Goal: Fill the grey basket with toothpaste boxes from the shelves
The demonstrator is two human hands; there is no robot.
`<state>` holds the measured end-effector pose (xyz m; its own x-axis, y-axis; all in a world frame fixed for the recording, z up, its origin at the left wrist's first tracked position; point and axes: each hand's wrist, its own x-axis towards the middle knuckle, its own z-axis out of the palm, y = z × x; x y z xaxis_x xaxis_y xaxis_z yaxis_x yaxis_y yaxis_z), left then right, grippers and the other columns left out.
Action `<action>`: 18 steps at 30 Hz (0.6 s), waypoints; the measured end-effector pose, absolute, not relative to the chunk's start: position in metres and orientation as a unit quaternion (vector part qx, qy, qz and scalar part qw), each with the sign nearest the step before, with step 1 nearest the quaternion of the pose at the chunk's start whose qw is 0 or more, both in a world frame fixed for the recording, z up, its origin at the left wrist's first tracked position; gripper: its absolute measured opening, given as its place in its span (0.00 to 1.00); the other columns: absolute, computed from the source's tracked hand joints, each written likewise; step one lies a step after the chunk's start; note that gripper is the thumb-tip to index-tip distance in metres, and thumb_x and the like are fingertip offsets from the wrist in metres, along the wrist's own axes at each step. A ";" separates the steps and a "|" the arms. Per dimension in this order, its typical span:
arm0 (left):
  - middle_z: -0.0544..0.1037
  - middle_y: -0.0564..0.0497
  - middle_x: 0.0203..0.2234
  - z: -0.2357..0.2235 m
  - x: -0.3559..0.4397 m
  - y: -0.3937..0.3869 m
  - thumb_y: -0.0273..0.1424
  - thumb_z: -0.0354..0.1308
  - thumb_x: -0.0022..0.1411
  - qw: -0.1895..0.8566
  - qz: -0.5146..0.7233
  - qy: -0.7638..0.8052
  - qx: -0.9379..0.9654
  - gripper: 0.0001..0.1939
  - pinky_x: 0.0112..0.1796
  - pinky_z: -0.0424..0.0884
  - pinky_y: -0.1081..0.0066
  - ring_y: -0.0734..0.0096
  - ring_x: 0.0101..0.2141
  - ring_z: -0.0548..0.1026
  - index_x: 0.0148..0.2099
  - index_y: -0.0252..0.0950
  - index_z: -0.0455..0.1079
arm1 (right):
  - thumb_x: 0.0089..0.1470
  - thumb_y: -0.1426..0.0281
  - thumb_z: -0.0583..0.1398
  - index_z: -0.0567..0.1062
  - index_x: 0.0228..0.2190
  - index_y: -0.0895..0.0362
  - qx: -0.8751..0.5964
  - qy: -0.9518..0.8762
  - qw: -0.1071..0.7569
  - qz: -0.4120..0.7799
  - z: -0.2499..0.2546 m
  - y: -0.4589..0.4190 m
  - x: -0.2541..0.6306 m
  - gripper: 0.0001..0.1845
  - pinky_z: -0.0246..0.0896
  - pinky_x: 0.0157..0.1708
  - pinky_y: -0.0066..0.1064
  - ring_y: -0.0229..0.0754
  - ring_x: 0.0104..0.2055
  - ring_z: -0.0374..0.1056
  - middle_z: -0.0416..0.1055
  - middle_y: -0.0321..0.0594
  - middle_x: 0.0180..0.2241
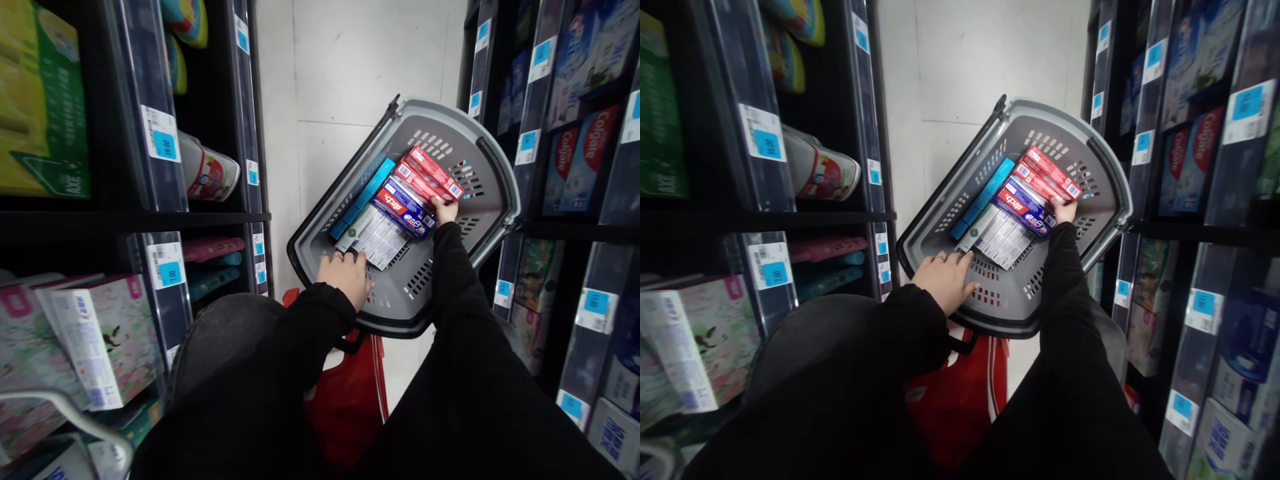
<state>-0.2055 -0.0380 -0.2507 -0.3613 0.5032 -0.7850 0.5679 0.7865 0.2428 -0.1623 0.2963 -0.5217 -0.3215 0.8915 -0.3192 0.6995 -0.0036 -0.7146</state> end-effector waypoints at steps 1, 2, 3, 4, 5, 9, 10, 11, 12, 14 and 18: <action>0.70 0.36 0.55 -0.251 -0.205 -0.038 0.42 0.51 0.67 0.462 -0.036 0.825 0.325 0.33 0.54 0.61 0.52 0.44 0.56 0.66 0.67 0.28 0.55 | 0.41 0.71 0.69 0.63 0.46 0.61 -0.596 -0.702 0.097 0.378 -0.518 0.293 -0.164 0.31 0.57 0.59 0.48 0.50 0.53 0.65 0.67 0.50 0.48; 0.70 0.36 0.55 -0.251 -0.205 -0.038 0.42 0.51 0.67 0.462 -0.038 0.825 0.324 0.33 0.54 0.61 0.52 0.44 0.56 0.66 0.68 0.28 0.55 | 0.39 0.70 0.70 0.62 0.48 0.62 -0.620 -0.708 0.083 0.328 -0.513 0.288 -0.166 0.36 0.54 0.61 0.49 0.53 0.57 0.63 0.65 0.55 0.51; 0.70 0.36 0.55 -0.251 -0.205 -0.037 0.42 0.51 0.67 0.462 -0.038 0.825 0.323 0.33 0.54 0.61 0.52 0.44 0.56 0.66 0.68 0.28 0.55 | 0.39 0.70 0.71 0.61 0.50 0.64 -0.637 -0.716 0.074 0.277 -0.506 0.283 -0.168 0.39 0.51 0.62 0.49 0.55 0.59 0.60 0.62 0.59 0.54; 0.70 0.36 0.55 -0.251 -0.205 -0.037 0.42 0.51 0.67 0.462 -0.038 0.825 0.323 0.33 0.54 0.61 0.52 0.44 0.56 0.66 0.68 0.28 0.55 | 0.40 0.69 0.71 0.59 0.52 0.65 -0.640 -0.729 0.072 0.232 -0.499 0.278 -0.170 0.41 0.50 0.63 0.49 0.57 0.61 0.57 0.59 0.62 0.55; 0.70 0.36 0.55 -0.251 -0.205 -0.038 0.42 0.51 0.67 0.463 -0.037 0.824 0.324 0.33 0.54 0.61 0.52 0.44 0.56 0.66 0.68 0.28 0.55 | 0.43 0.69 0.69 0.58 0.54 0.65 -0.628 -0.748 0.075 0.201 -0.492 0.275 -0.172 0.41 0.49 0.63 0.49 0.58 0.62 0.56 0.56 0.64 0.56; 0.70 0.35 0.54 -0.251 -0.205 -0.038 0.41 0.51 0.67 0.458 -0.028 0.827 0.325 0.33 0.54 0.61 0.52 0.44 0.56 0.66 0.67 0.28 0.55 | 0.52 0.76 0.61 0.60 0.56 0.61 -0.515 -0.846 0.025 0.134 -0.469 0.275 -0.179 0.31 0.51 0.61 0.51 0.57 0.63 0.53 0.53 0.60 0.58; 0.70 0.35 0.54 -0.251 -0.205 -0.038 0.41 0.51 0.67 0.457 -0.026 0.827 0.325 0.33 0.53 0.61 0.51 0.44 0.56 0.66 0.67 0.28 0.56 | 0.52 0.77 0.60 0.61 0.56 0.61 -0.499 -0.858 0.004 0.121 -0.465 0.278 -0.181 0.30 0.52 0.60 0.51 0.58 0.62 0.53 0.53 0.60 0.58; 0.70 0.34 0.54 -0.251 -0.205 -0.038 0.41 0.51 0.67 0.456 -0.024 0.828 0.325 0.33 0.53 0.61 0.51 0.44 0.56 0.66 0.67 0.27 0.56 | 0.51 0.78 0.60 0.63 0.55 0.60 -0.492 -0.863 -0.015 0.110 -0.461 0.281 -0.183 0.29 0.54 0.58 0.51 0.58 0.62 0.54 0.52 0.60 0.58; 0.70 0.34 0.54 -0.251 -0.205 -0.038 0.42 0.51 0.66 0.454 -0.023 0.829 0.325 0.33 0.53 0.61 0.51 0.44 0.56 0.66 0.67 0.27 0.56 | 0.51 0.78 0.61 0.64 0.54 0.61 -0.488 -0.866 -0.031 0.102 -0.457 0.283 -0.185 0.28 0.55 0.57 0.50 0.58 0.60 0.56 0.52 0.60 0.58; 0.71 0.34 0.54 -0.251 -0.205 -0.038 0.42 0.51 0.66 0.452 -0.022 0.831 0.324 0.33 0.53 0.61 0.51 0.44 0.55 0.66 0.67 0.27 0.56 | 0.52 0.77 0.61 0.66 0.52 0.61 -0.484 -0.868 -0.064 0.096 -0.446 0.283 -0.189 0.25 0.58 0.53 0.48 0.56 0.55 0.62 0.53 0.59 0.57; 0.71 0.34 0.54 -0.250 -0.206 -0.039 0.41 0.51 0.66 0.450 -0.017 0.830 0.330 0.33 0.52 0.62 0.51 0.45 0.54 0.68 0.66 0.28 0.57 | 0.59 0.73 0.57 0.63 0.54 0.65 -0.482 -0.863 -0.136 0.073 -0.413 0.269 -0.197 0.22 0.61 0.50 0.43 0.49 0.49 0.68 0.56 0.61 0.55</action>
